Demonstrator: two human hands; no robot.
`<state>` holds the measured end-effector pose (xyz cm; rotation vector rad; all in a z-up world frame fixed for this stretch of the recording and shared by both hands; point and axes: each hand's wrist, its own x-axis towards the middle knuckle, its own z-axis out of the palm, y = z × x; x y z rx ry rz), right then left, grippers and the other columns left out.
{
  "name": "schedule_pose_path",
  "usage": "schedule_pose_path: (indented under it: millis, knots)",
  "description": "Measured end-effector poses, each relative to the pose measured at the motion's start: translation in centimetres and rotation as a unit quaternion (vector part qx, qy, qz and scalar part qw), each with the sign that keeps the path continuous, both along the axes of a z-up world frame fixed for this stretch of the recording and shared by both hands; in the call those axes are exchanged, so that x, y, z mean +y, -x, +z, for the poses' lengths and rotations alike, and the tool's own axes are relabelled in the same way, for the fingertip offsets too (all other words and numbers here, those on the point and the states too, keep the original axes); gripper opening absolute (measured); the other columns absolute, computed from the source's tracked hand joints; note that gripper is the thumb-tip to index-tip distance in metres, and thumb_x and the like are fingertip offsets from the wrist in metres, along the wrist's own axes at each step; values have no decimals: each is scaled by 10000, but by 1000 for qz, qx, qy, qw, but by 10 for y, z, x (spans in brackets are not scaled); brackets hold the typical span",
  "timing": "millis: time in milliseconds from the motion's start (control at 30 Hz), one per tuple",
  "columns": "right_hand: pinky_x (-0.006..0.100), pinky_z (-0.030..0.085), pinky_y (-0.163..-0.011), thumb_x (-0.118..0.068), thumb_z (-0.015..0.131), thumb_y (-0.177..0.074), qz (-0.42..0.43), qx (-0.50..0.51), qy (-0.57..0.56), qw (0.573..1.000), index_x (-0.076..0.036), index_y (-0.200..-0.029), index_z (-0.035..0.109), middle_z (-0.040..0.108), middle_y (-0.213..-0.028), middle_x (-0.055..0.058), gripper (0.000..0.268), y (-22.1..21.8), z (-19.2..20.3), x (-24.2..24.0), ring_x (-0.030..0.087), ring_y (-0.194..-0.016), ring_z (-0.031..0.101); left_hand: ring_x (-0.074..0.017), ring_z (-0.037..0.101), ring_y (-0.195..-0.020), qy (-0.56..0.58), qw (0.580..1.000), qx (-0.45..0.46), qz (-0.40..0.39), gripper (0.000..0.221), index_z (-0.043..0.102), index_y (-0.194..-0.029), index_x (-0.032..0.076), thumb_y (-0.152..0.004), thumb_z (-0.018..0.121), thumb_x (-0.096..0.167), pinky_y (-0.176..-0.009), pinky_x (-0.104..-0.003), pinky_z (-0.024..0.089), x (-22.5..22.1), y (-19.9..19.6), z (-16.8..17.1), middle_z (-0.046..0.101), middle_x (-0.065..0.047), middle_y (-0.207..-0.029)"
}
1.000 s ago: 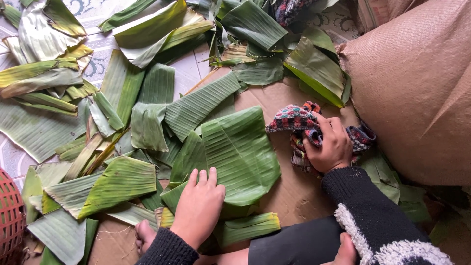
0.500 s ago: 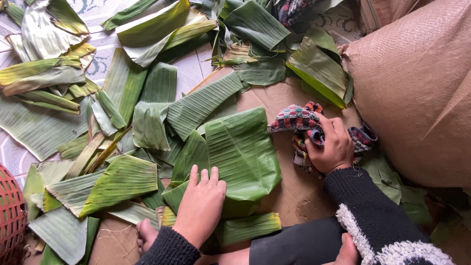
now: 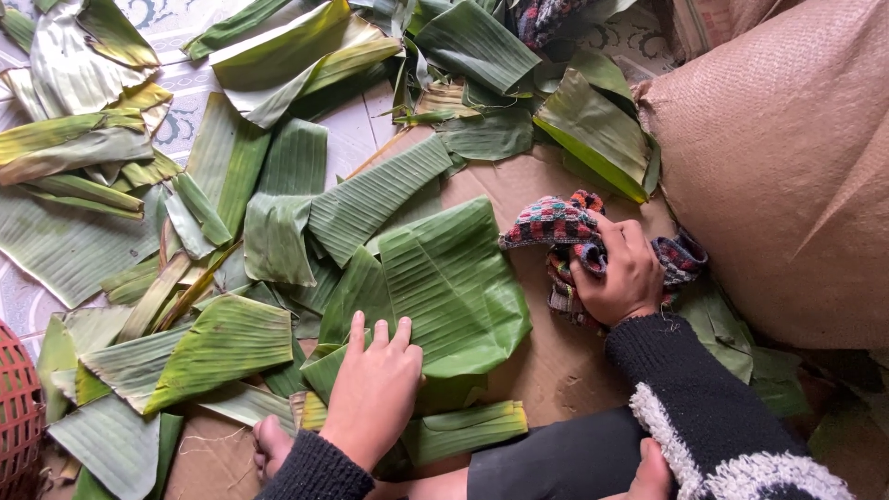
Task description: Cleaning and folding banana leaves using a cloth on the floor.
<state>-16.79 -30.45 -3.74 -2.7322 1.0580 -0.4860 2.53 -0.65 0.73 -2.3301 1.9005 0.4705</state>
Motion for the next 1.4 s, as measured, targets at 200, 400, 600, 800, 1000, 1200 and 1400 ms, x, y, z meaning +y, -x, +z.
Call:
schedule_pose_path:
  millis: [200, 400, 600, 800, 1000, 1200, 1400]
  knots:
    - [568, 507, -666, -531, 552, -882, 5, -8, 8, 1000, -123, -1405, 636, 578, -1051, 161, 668, -1, 3, 2, 407, -856, 627, -460, 577, -1228, 4, 999, -47, 2, 227, 742, -1019, 138, -869, 572, 123, -1131, -708, 330, 1, 14, -1, 595, -235, -1394]
    - [569, 509, -649, -576, 516, -882, 1, -3, 0, 1000, -133, -1410, 635, 586, -1059, 163, 700, -1, 1, 1, 399, -861, 631, -537, 582, -1221, 49, 997, -51, 26, 186, 698, -977, 117, -832, 583, 102, -1072, -683, 405, 3, 21, -9, 592, -281, -1379]
    - [574, 508, -656, -571, 519, -882, -6, -4, 0, 1000, -147, -1422, 634, 578, -1052, 155, 696, -1, 1, 1, 402, -838, 633, -453, 592, -1222, 72, 995, -45, 55, 333, 722, -991, 79, -835, 716, 373, -1118, -638, 380, 3, 18, -12, 629, -205, -1363]
    - [558, 504, -615, -641, 450, -886, -6, -4, -8, 1000, -142, -1434, 622, 575, -1053, 158, 761, -1, 1, 1, 380, -827, 628, -447, 582, -1219, 49, 997, -59, 27, 221, 787, -869, 133, -855, 568, 107, -1123, -680, 356, 4, 14, -9, 632, -191, -1369]
    - [551, 500, -643, -617, 476, -883, -3, -12, 2, 1000, -131, -1421, 633, 584, -1051, 155, 742, 0, 0, 0, 379, -848, 627, -448, 560, -1198, 54, 998, -17, 17, 201, 728, -960, 110, -854, 564, 62, -1099, -681, 377, 9, 7, -12, 591, -225, -1389]
    - [547, 499, -640, -590, 495, -891, 4, -16, 4, 1000, -128, -1423, 633, 580, -1034, 163, 718, -1, 0, 0, 374, -841, 621, -484, 474, -1374, 52, 975, 178, 118, 168, 624, -921, 34, -901, 704, 180, -1172, -542, 374, 17, -3, -21, 497, -259, -1498]
    - [536, 490, -634, -630, 443, -904, 7, -21, 5, 1000, -123, -1416, 639, 571, -1017, 168, 746, -1, -1, -1, 369, -826, 610, -420, 499, -1341, -10, 992, 115, 54, 159, 765, -798, 93, -837, 623, 32, -1103, -593, 398, 11, -8, -8, 535, -161, -1475]
